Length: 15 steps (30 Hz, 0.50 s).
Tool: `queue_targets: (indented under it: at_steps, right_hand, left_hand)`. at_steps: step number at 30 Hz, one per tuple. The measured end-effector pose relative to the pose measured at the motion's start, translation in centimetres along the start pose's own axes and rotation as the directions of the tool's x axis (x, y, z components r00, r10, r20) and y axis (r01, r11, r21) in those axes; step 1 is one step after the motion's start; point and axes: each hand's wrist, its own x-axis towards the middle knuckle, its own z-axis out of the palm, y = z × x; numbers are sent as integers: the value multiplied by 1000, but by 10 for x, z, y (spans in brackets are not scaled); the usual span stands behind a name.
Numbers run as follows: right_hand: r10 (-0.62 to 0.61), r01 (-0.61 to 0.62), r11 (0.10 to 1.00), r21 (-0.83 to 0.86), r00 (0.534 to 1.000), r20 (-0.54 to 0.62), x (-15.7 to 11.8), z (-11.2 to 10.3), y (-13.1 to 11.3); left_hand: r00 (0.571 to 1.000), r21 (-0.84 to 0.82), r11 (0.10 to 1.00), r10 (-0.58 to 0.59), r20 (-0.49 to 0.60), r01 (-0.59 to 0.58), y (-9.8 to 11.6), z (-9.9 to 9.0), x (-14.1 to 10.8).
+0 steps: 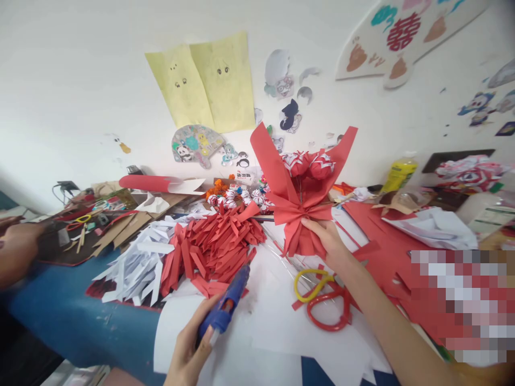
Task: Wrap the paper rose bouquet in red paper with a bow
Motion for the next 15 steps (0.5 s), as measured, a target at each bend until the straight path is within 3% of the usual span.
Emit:
queue_targets:
  at_steps: [5,10,15]
  right_hand:
    - [-32,32,999,-2,999,16,-3,5,-4]
    - [-36,39,999,-37,997,66,-6,9,-10]
    - [68,-36,988,-153,975,210,-10,7,-10]
  left_hand:
    - [994,-154,982,-112,8,112,5,2,-5]
    - [976,-481,851,-210,52,209,35,13,-9]
    - [975,-571,791,-187,118,221,45,9,-9]
